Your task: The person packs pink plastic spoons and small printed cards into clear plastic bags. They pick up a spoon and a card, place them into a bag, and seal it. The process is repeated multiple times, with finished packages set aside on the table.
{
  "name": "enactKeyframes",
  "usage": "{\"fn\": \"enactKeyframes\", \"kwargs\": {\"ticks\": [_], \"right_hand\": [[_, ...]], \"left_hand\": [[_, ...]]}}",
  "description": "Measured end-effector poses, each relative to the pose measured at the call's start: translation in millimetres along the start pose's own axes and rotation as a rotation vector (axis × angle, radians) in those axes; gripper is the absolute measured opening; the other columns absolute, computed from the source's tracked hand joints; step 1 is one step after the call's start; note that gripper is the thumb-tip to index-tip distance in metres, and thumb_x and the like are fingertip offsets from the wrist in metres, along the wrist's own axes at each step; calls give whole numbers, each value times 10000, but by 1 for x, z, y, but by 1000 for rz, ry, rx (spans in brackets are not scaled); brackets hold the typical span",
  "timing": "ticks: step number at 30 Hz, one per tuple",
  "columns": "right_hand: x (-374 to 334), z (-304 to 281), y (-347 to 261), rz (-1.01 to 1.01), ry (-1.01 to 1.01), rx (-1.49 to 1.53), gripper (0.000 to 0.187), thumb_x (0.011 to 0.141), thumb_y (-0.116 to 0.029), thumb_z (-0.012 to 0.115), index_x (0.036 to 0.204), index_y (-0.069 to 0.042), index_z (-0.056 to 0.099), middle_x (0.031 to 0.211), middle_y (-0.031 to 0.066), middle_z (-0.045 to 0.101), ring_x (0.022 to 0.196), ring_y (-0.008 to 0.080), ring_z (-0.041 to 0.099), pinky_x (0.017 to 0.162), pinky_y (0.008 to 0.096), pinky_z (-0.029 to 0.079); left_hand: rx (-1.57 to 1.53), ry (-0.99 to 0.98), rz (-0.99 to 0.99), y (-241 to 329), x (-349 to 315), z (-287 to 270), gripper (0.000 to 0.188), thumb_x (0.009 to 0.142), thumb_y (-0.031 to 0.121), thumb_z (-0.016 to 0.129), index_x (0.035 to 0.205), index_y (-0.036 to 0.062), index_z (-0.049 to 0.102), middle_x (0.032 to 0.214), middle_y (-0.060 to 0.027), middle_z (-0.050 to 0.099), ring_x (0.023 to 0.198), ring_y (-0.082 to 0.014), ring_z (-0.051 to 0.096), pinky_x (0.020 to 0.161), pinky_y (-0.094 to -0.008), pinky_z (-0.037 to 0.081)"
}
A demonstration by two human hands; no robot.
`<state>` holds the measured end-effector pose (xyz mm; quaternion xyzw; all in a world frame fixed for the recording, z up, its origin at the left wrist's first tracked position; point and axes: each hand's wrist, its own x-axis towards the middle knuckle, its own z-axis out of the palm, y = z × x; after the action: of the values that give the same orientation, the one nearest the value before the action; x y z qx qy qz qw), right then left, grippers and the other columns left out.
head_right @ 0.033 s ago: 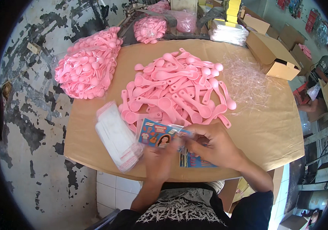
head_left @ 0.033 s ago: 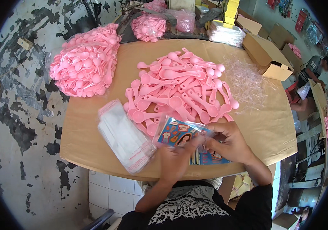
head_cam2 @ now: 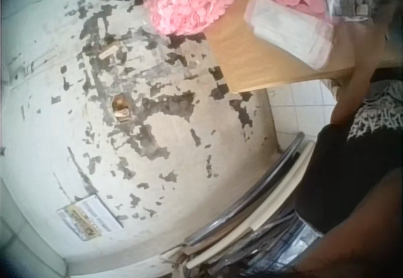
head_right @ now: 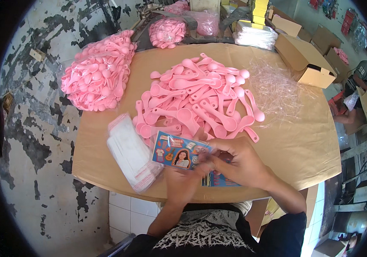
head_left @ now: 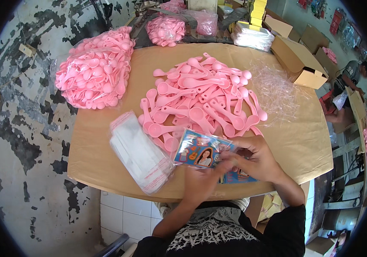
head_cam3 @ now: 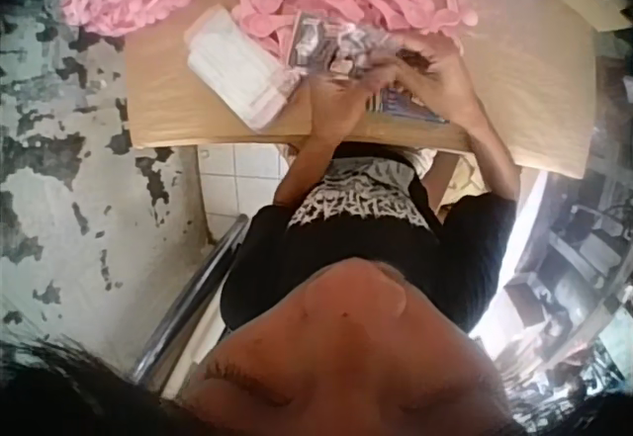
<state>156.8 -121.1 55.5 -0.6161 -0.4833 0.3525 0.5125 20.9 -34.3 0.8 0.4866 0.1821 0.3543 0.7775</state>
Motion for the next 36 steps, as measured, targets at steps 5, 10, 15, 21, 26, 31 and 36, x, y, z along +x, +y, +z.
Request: {"fn": "enactKeyframes", "kwargs": {"ticks": [5,10,15,21,26,31,36], "right_hand": [[4,-8,1,-181,-158,-175,148,858,-75,703,988,-37,646,726,15,614,651,30,488,588,229,426],[4,8,-6,-102,-69,19,160,834,-103,740,882,-35,603,804,12,626,671,46,509,598,232,424],[10,1,-1,-110,-222,-86,191,846,-96,721,965,-18,594,854,19,653,697,73,550,622,252,455],[58,-40,-3,-240,-263,-235,235,908,-206,642,1007,2,594,941,146,661,748,213,641,688,332,493],[87,-58,32,33,-27,-916,299,893,-260,644,1050,-7,616,921,172,638,885,303,622,799,395,483],[80,-60,36,-97,-106,-950,293,882,-250,658,1032,-2,610,907,174,631,858,306,615,779,406,481],[78,-67,38,-57,-92,-793,251,885,-212,649,997,10,616,875,161,621,773,261,588,737,337,476]], "left_hand": [[-247,-264,194,-2,-3,-5,669,975,354,511,1491,60,202,1490,-251,315,1365,-325,370,1097,-465,355],[-285,-193,148,4,-9,-17,466,1016,375,432,1331,32,435,1412,-282,414,1301,-337,455,1068,-452,392],[61,-366,55,-6,-12,-23,573,771,203,801,1232,80,484,1385,-200,446,1269,-324,477,1006,-422,446],[-373,-159,405,4,13,-26,472,797,178,735,1188,109,480,1378,-155,446,1318,-410,398,1081,-566,349],[-292,-68,414,3,15,-31,598,807,210,738,1321,121,446,1393,-153,452,1314,-428,405,1115,-588,285],[-293,-34,374,3,12,-33,647,808,215,753,1370,141,441,1383,-156,475,1290,-430,438,1097,-578,326],[-289,-58,381,8,14,-29,662,817,191,751,1396,158,431,1390,-165,473,1292,-427,437,1091,-559,347]]}}
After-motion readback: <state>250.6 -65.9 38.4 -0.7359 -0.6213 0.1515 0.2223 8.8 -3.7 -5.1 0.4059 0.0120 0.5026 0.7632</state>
